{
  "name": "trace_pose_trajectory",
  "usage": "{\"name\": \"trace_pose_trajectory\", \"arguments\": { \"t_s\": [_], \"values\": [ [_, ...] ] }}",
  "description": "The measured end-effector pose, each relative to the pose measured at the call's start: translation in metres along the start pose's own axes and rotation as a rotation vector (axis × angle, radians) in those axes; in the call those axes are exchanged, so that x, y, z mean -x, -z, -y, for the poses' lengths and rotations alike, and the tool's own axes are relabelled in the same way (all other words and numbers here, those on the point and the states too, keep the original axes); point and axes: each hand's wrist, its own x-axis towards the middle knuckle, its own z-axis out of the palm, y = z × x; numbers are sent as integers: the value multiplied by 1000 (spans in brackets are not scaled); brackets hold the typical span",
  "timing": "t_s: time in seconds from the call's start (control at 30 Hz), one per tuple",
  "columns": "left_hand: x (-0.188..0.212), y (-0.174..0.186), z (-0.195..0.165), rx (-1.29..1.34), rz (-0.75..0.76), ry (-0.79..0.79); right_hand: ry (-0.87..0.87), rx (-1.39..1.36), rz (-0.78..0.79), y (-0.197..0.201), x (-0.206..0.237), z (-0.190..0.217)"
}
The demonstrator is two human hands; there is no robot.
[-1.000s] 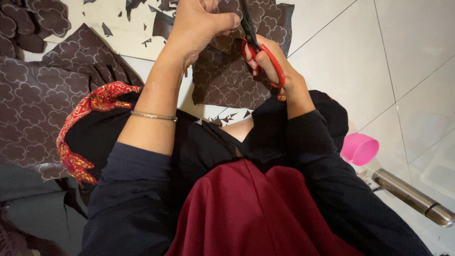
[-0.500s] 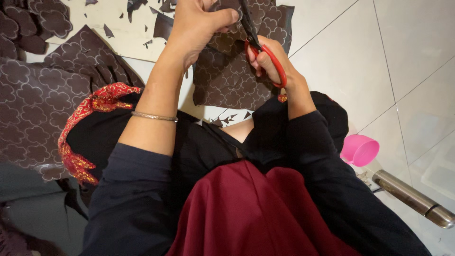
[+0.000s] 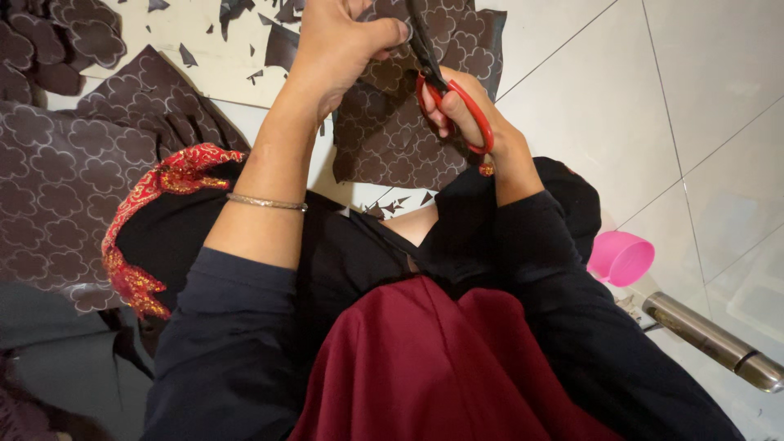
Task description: The person sits on the floor and uses red-handled scissors to cut cloud-shaped pieces from a brown patterned fabric. They hold the fabric with the left hand and cut with the right, placing finished pieces to the side.
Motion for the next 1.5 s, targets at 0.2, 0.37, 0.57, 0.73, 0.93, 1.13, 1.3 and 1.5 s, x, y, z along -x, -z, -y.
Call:
{"name": "trace_pose_trajectory", "arguments": {
  "t_s": [0.2,0.37,0.57,0.73,0.93,1.13,1.3,1.5],
  "values": [
    [3,-1,0,92,-3,-5,4,4,-53,-6,-4,-6],
    [2,-9,5,143,-73,35,26,-16,-93,-11,-4,-15],
    [1,-11,12,247,-76,-5,9,-45,-139,-17,-4,-16],
    [1,-12,19,265,-90,89,27,-90,-141,-20,-3,-16],
    [1,-16,24,334,-99,93,58,-143,-128,-23,-4,-22],
    [0,-16,23,338,-87,105,67,-185,-97,-21,-5,-23],
    [0,-8,16,265,-59,71,53,-143,-38,-12,-4,-16],
    [2,1,7,226,40,1,96,-38,3,3,-3,-8]
  ]
}}
